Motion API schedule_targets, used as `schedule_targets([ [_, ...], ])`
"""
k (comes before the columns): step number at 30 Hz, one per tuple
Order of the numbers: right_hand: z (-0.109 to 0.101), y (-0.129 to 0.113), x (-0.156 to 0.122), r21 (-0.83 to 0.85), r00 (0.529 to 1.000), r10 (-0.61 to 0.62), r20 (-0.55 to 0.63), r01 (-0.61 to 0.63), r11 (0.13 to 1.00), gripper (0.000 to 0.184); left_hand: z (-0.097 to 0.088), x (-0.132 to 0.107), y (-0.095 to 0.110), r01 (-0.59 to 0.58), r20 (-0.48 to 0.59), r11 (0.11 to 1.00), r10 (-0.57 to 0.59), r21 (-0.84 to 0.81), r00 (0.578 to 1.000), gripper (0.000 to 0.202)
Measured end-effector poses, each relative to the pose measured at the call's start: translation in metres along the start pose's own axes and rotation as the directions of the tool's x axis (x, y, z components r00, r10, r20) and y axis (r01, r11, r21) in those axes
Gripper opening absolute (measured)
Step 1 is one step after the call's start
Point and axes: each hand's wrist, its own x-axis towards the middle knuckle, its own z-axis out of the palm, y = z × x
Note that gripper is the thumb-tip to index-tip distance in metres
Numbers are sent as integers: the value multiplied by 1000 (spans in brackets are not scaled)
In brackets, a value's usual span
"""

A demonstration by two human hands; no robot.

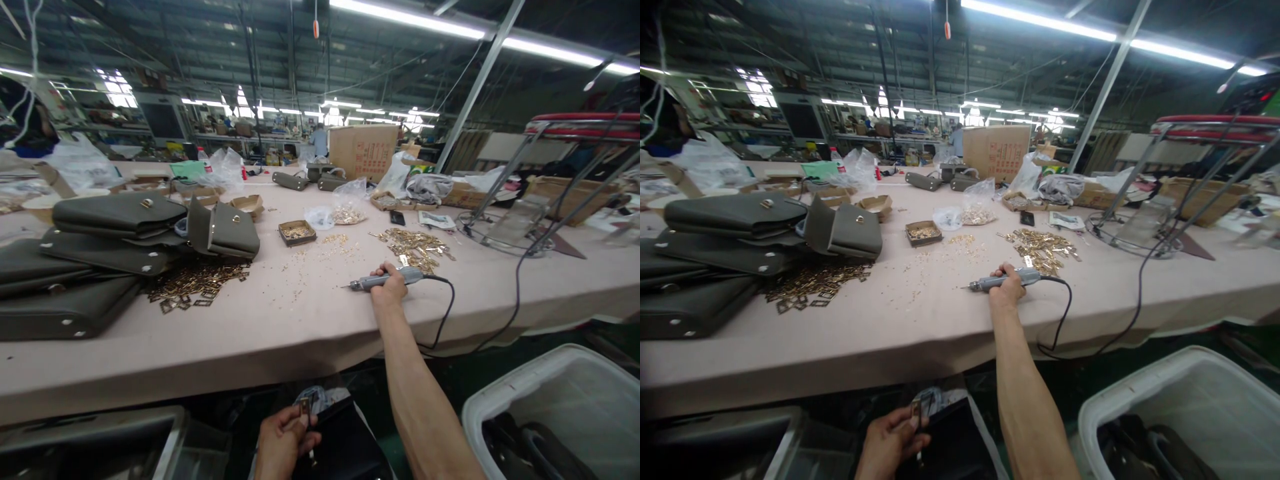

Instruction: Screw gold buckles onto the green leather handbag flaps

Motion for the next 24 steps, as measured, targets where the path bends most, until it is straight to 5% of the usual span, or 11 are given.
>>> schedule_targets([
  [24,5,-3,-2,-10,997,25,-73,-26,1000,23,1,-3,4,0,-1,1000,0,21,1000,26],
])
